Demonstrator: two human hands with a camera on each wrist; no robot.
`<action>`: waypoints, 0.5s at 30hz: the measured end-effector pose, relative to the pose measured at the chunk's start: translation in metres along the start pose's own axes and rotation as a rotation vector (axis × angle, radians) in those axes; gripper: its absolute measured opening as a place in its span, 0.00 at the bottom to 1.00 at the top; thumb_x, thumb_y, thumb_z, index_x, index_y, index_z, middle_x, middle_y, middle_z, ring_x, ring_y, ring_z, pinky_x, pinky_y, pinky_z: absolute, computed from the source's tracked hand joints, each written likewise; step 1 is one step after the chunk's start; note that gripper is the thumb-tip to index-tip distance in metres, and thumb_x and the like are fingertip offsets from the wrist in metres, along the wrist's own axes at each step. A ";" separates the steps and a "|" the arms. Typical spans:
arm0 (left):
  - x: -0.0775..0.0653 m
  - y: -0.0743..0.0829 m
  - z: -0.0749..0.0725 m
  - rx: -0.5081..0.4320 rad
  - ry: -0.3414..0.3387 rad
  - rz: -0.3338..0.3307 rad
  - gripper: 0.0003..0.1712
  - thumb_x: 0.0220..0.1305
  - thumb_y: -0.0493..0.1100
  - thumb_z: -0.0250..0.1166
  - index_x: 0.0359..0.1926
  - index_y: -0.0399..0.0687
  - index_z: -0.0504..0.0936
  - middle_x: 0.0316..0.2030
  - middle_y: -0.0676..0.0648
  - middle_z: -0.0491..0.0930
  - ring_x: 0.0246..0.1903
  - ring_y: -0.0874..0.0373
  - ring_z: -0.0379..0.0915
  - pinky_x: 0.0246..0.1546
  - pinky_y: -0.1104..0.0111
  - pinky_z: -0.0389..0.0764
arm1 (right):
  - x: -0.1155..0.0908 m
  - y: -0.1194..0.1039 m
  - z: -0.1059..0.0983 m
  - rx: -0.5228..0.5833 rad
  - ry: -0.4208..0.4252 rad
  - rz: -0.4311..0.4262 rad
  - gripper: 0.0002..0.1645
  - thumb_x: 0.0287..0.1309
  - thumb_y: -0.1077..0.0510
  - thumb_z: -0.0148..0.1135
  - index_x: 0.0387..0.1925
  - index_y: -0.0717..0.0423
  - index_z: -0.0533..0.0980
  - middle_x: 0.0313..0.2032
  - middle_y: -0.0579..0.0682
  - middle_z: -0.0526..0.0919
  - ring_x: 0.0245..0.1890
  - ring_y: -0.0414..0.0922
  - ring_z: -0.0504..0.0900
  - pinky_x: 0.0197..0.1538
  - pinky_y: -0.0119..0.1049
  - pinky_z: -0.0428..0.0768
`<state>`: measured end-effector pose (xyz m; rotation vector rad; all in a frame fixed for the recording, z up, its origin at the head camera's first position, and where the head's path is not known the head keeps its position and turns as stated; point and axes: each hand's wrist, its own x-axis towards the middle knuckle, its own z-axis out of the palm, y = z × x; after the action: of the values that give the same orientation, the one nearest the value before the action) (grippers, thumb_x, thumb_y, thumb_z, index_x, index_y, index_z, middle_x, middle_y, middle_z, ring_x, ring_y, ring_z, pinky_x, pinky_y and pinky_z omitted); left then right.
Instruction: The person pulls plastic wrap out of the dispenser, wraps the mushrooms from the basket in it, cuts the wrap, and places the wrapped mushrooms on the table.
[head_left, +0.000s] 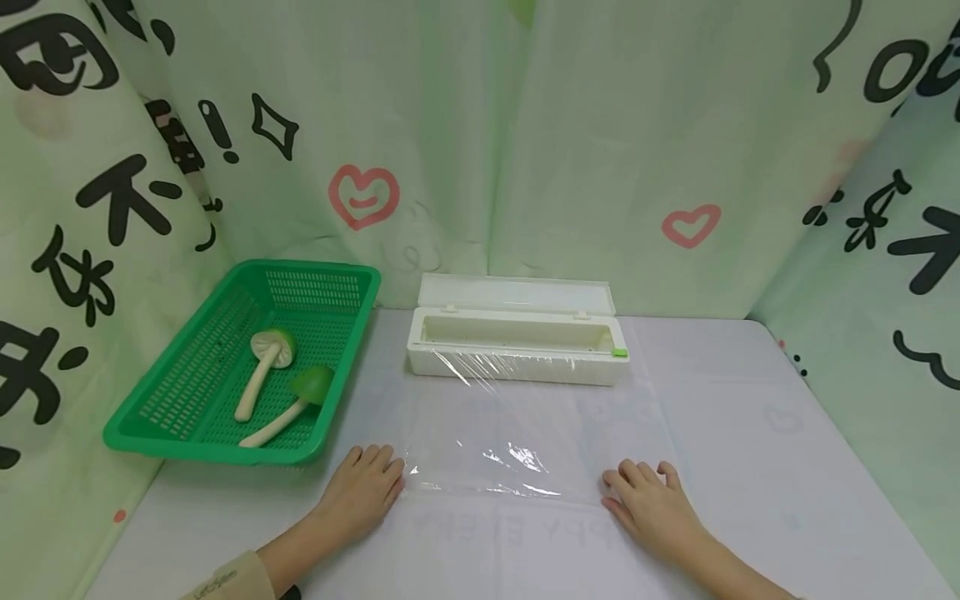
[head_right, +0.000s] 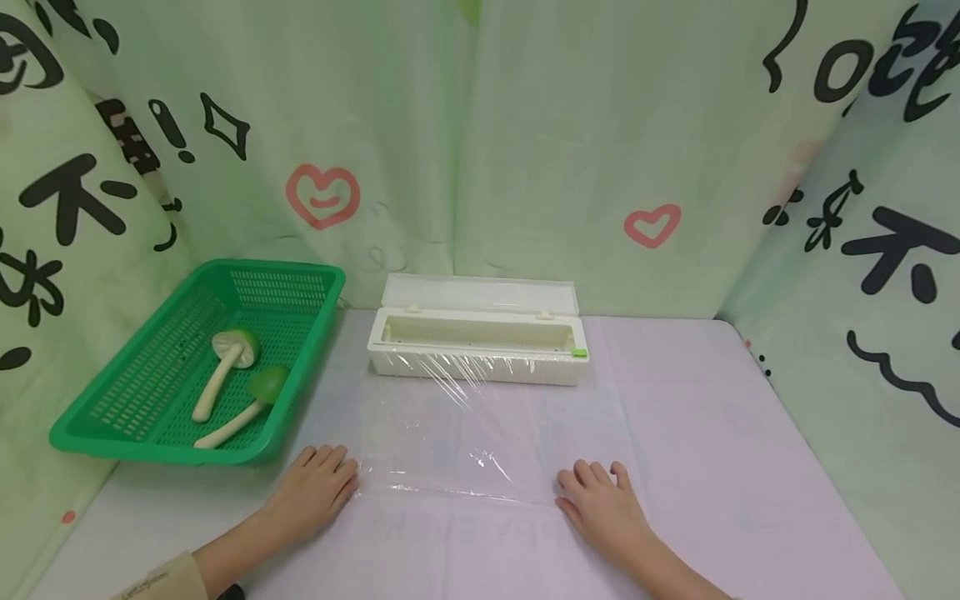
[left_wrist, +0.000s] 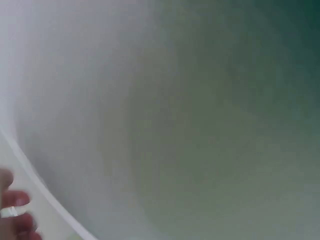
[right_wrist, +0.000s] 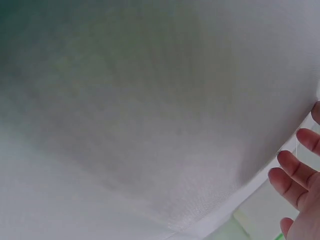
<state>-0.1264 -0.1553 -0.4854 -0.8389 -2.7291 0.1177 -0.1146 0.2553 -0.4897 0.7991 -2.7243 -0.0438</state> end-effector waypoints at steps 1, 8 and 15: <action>0.000 0.000 -0.002 0.007 0.027 0.009 0.08 0.62 0.48 0.56 0.32 0.49 0.70 0.26 0.51 0.62 0.28 0.56 0.60 0.33 0.64 0.64 | 0.000 0.000 0.001 -0.002 -0.008 0.003 0.16 0.48 0.47 0.64 0.38 0.48 0.73 0.31 0.42 0.69 0.31 0.41 0.69 0.41 0.51 0.64; 0.013 -0.009 -0.044 0.015 0.438 0.071 0.23 0.71 0.47 0.33 0.32 0.45 0.73 0.25 0.48 0.68 0.25 0.53 0.64 0.30 0.62 0.67 | 0.000 0.000 0.002 -0.004 -0.039 0.014 0.15 0.49 0.47 0.63 0.39 0.46 0.73 0.31 0.41 0.68 0.31 0.41 0.68 0.42 0.51 0.63; 0.027 -0.070 -0.092 0.022 0.625 -0.125 0.18 0.65 0.46 0.43 0.38 0.36 0.75 0.29 0.40 0.71 0.28 0.43 0.66 0.31 0.54 0.68 | 0.000 -0.002 0.001 0.007 -0.023 0.004 0.15 0.49 0.49 0.63 0.38 0.46 0.72 0.31 0.41 0.67 0.31 0.41 0.67 0.42 0.51 0.64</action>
<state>-0.1586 -0.1989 -0.3793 -0.5706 -2.1742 -0.1227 -0.1141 0.2537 -0.4906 0.8006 -2.7485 -0.0423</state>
